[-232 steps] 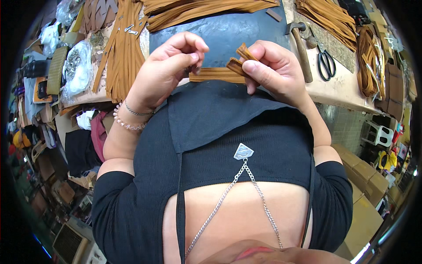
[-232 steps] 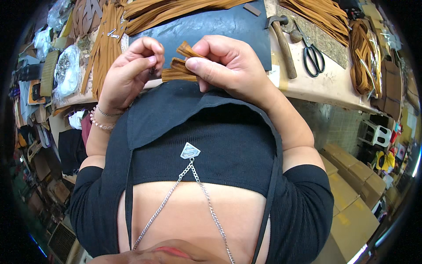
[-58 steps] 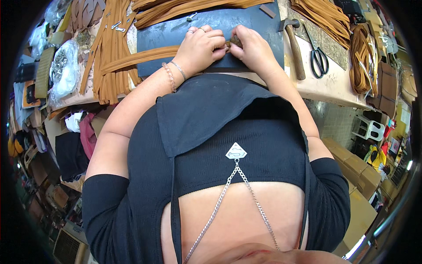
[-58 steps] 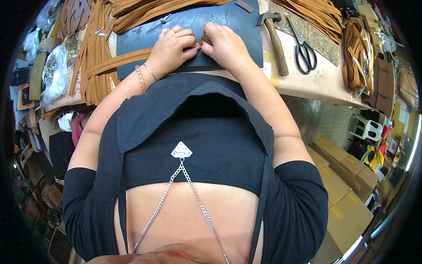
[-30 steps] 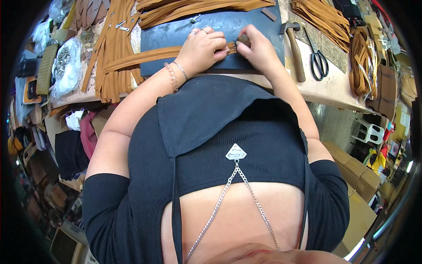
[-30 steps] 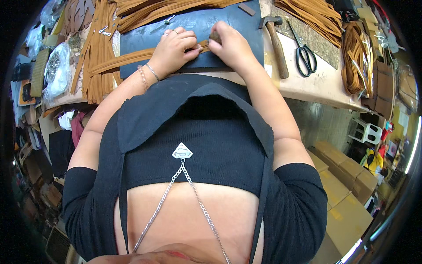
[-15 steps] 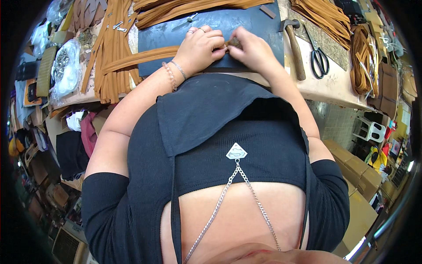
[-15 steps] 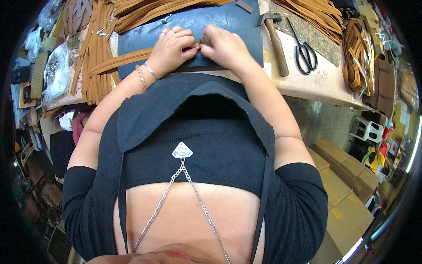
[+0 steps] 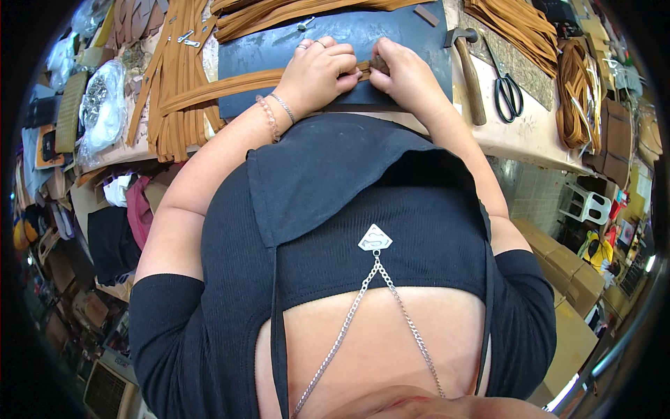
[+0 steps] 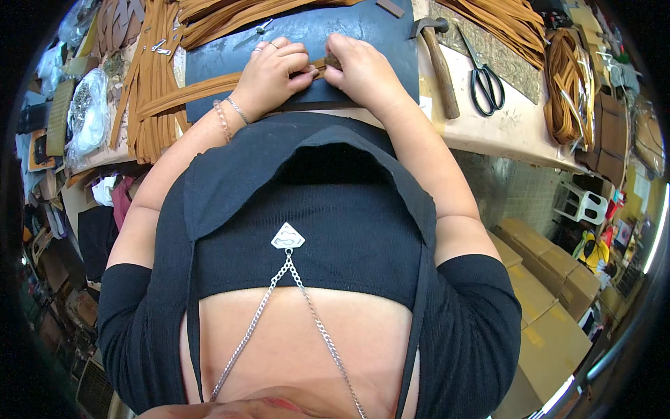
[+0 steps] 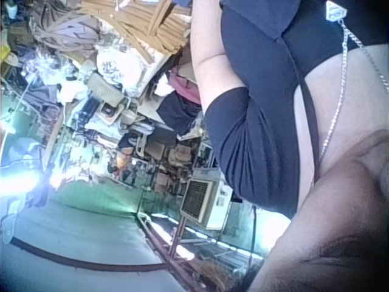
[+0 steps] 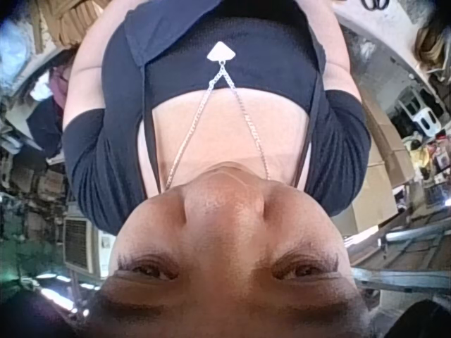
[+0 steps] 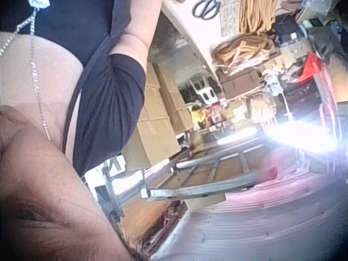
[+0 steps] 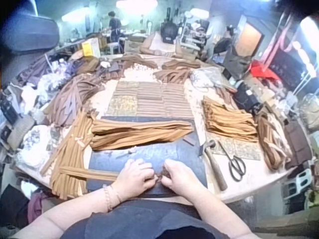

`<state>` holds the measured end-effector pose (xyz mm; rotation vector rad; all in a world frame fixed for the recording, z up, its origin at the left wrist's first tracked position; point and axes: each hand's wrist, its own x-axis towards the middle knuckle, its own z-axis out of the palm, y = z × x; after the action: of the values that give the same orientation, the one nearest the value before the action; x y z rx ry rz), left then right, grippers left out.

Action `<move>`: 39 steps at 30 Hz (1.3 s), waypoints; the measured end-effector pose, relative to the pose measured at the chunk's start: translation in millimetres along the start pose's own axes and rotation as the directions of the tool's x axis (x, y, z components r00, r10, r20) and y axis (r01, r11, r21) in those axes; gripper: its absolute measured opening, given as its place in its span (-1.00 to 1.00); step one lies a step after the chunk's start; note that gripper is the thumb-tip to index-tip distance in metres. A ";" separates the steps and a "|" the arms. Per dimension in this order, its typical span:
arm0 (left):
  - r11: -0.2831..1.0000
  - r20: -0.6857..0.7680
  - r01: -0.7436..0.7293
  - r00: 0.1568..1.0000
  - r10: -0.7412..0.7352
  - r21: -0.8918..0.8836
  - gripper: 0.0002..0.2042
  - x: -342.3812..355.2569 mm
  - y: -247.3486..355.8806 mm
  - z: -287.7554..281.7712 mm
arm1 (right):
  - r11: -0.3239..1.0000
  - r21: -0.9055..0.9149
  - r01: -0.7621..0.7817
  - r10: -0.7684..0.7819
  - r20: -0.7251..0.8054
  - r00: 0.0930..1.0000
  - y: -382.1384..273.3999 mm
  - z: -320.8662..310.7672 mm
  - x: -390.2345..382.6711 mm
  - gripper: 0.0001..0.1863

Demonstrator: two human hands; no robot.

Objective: The person organizes leather strips on a workspace and then attaches metal hardware to individual leather pieces by hand.

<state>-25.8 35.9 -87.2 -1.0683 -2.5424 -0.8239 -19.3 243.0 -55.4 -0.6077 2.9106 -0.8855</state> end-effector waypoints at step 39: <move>1.000 0.053 0.022 0.998 -0.022 0.003 -0.84 -0.2 -1.2 -2.8 | 0.976 0.065 -0.208 0.207 0.020 0.978 20.0 -21.1 5.9 -0.67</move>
<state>-26.5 33.4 -85.5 -1.0774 -2.6023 -0.8088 -35.0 267.1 -48.1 -0.2966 2.8513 -0.9420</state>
